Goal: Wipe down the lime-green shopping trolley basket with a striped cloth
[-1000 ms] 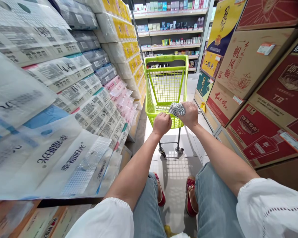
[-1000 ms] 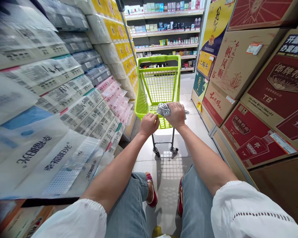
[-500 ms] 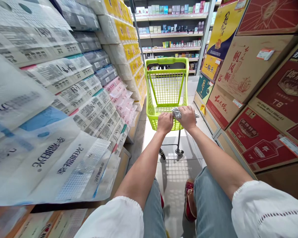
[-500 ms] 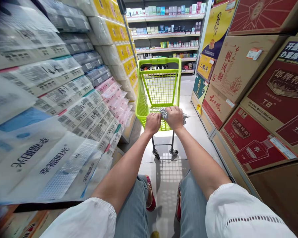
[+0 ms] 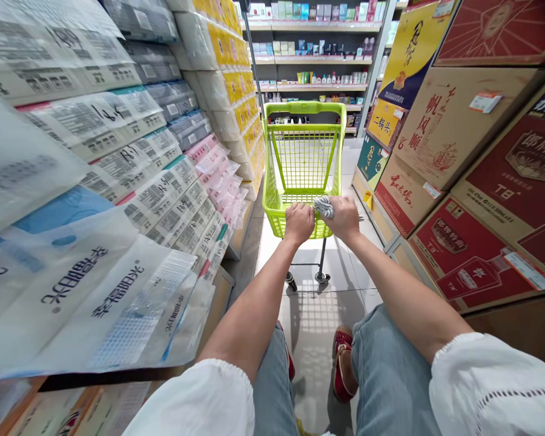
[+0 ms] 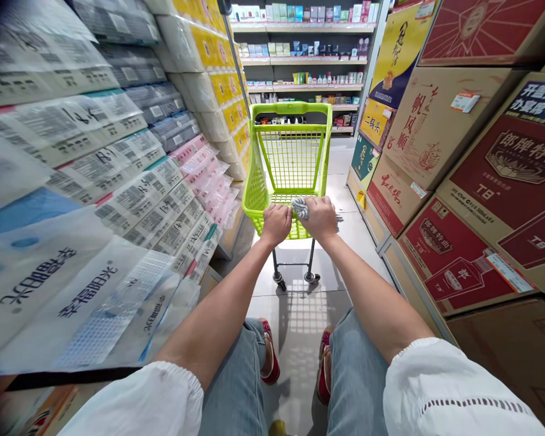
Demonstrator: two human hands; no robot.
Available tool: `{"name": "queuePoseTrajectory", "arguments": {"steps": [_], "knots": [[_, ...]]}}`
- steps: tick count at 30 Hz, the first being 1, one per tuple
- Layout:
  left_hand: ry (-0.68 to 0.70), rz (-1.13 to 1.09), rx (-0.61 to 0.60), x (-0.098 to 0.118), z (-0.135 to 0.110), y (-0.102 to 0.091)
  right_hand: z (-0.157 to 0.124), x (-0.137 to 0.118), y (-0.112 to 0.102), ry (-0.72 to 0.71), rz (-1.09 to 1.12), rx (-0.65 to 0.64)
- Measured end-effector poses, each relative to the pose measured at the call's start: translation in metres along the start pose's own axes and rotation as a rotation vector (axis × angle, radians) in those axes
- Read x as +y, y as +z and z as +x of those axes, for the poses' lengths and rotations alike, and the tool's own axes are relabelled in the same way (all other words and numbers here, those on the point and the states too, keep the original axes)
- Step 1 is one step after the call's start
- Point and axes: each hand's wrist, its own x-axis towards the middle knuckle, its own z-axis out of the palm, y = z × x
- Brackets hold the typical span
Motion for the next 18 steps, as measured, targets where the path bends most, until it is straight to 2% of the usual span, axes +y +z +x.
{"name": "queuePoseTrajectory", "arguments": {"steps": [3, 6, 11, 18], "knots": [[0.01, -0.025, 0.005, -0.007, -0.001, -0.001, -0.006, -0.024, 0.001, -0.019, -0.005, -0.007], [0.028, -0.034, 0.002, -0.012, -0.001, -0.003, -0.007, -0.029, 0.002, -0.057, -0.028, -0.022], [0.048, -0.046, -0.009, -0.016, -0.002, -0.01, -0.001, -0.011, 0.002, -0.115, -0.075, -0.046], [0.049, -0.052, 0.008, -0.027, -0.005, -0.017, 0.012, 0.021, -0.001, 0.007, 0.107, -0.027]]}}
